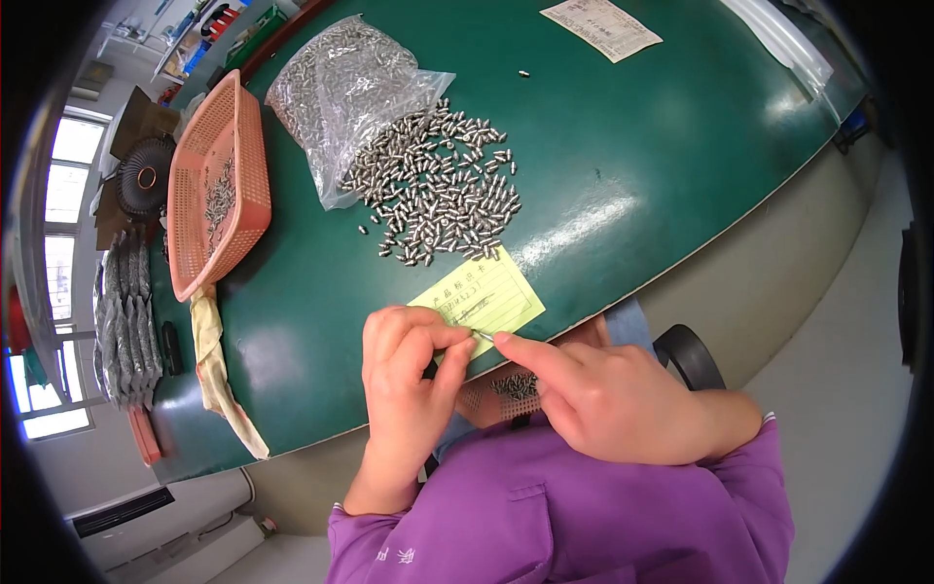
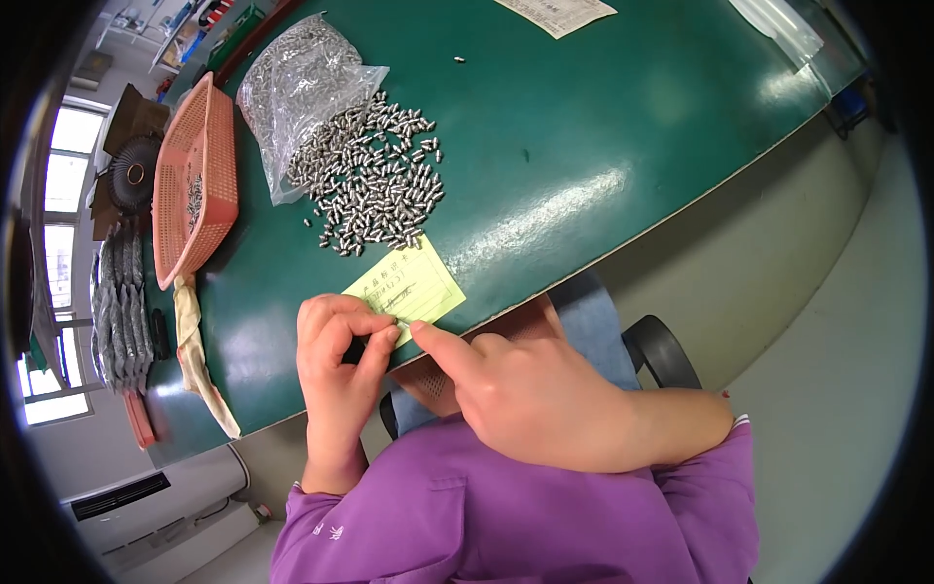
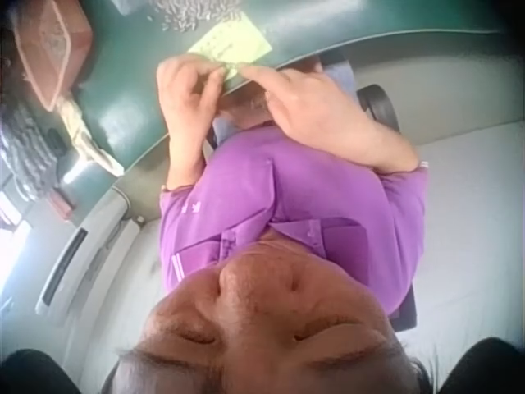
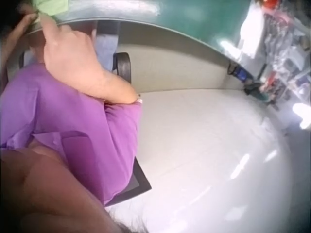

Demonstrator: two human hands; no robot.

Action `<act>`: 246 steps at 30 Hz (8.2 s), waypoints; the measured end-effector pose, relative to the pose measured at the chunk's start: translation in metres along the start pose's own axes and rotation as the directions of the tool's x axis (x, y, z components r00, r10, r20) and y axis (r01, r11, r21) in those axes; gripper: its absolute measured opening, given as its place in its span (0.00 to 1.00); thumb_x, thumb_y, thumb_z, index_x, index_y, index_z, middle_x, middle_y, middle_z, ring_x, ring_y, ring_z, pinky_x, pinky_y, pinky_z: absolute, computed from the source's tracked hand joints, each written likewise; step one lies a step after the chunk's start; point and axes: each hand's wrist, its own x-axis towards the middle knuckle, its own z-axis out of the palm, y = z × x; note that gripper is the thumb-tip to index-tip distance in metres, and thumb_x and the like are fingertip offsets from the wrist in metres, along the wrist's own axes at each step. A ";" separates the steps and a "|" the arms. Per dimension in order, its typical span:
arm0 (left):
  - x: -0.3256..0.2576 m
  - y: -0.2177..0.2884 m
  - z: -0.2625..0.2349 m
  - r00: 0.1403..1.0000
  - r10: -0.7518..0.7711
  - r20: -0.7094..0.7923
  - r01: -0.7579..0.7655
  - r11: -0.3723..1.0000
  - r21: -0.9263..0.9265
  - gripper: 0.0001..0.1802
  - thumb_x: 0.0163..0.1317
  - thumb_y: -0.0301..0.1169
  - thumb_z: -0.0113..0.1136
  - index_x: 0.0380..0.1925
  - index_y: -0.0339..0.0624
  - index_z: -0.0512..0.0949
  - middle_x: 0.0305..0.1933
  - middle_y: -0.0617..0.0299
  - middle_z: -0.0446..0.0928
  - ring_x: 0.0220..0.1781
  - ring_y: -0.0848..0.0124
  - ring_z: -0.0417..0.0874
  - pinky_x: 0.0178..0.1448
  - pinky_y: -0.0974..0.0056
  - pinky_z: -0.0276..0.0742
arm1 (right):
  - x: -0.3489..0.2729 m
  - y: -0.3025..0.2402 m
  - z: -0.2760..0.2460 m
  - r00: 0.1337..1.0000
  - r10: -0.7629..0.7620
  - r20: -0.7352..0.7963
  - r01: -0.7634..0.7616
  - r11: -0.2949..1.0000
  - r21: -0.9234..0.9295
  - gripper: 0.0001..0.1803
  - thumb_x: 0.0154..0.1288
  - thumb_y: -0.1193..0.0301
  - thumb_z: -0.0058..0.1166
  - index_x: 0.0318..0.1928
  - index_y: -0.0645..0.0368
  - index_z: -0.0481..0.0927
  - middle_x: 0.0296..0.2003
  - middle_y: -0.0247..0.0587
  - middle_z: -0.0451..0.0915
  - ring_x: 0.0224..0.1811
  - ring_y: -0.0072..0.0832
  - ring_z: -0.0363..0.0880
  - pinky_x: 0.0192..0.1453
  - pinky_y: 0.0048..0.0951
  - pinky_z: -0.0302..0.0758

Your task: Counting and sorting small metal pins on a workbench using a utility knife as a pointer.

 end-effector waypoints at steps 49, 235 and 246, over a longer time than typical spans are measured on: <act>0.003 0.009 0.002 1.000 -0.015 0.024 0.014 0.999 0.049 0.09 0.50 0.19 0.71 0.32 0.40 0.83 0.37 0.59 0.78 0.43 0.60 0.77 0.48 0.59 0.74 | -0.010 0.012 0.000 0.994 0.105 -0.032 -0.093 0.964 0.248 0.29 0.64 0.80 0.54 0.67 0.54 0.76 0.47 0.47 0.86 0.37 0.41 0.87 0.40 0.37 0.84; 0.057 -0.037 -0.025 0.979 0.106 0.172 -0.147 0.957 0.249 0.08 0.56 0.22 0.68 0.34 0.40 0.79 0.36 0.57 0.78 0.41 0.56 0.81 0.45 0.54 0.78 | -0.009 0.016 0.005 0.995 0.026 -0.093 0.001 0.961 0.276 0.31 0.66 0.78 0.55 0.70 0.54 0.71 0.45 0.44 0.86 0.38 0.40 0.86 0.40 0.38 0.83; 0.056 -0.035 -0.028 0.978 0.041 0.203 -0.088 0.969 0.229 0.07 0.56 0.22 0.68 0.33 0.38 0.78 0.34 0.56 0.77 0.39 0.55 0.81 0.44 0.54 0.78 | -0.011 0.016 0.006 0.995 0.011 -0.098 0.015 0.964 0.264 0.32 0.65 0.78 0.55 0.71 0.54 0.71 0.41 0.43 0.85 0.38 0.38 0.86 0.40 0.38 0.84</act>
